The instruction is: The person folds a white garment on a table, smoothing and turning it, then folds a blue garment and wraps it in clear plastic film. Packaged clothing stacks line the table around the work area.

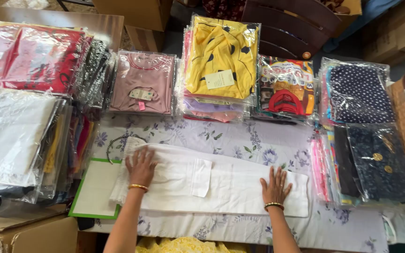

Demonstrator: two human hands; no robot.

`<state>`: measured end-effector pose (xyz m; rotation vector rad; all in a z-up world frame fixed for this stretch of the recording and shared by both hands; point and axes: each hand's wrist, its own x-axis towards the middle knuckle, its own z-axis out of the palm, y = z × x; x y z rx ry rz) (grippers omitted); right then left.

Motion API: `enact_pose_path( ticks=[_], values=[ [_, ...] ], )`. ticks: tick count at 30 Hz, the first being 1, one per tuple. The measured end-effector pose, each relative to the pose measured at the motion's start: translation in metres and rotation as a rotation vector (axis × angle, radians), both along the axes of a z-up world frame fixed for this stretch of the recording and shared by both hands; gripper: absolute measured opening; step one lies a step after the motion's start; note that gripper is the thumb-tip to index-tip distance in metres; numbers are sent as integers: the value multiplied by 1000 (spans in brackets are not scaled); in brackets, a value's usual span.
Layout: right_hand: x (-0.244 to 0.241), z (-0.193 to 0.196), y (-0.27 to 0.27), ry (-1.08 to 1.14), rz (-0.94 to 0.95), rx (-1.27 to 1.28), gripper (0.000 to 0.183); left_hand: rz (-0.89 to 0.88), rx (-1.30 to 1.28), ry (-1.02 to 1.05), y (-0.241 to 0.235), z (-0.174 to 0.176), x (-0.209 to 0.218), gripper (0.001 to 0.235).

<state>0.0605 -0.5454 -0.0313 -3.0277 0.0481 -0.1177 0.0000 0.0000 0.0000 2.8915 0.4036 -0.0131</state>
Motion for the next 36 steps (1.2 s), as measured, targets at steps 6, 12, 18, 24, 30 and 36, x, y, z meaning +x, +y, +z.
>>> enact_pose_path(
  ticks=[6,12,18,24,30,36],
  values=[
    [-3,12,10,8,-41,34,71,175,43,-187,28,-13,34,37],
    [-4,14,13,-19,-48,71,69,-42,198,-70,65,37,62,22],
    [-5,20,16,-37,-53,92,67,8,80,131,88,35,72,17],
    [-5,25,17,-51,-40,85,67,60,285,35,62,15,77,26],
    [-4,24,19,-20,-67,-35,68,-392,61,-163,-84,-2,43,49],
    [0,33,21,39,-85,-56,70,-210,-84,-53,-62,-40,31,76]
  ],
)
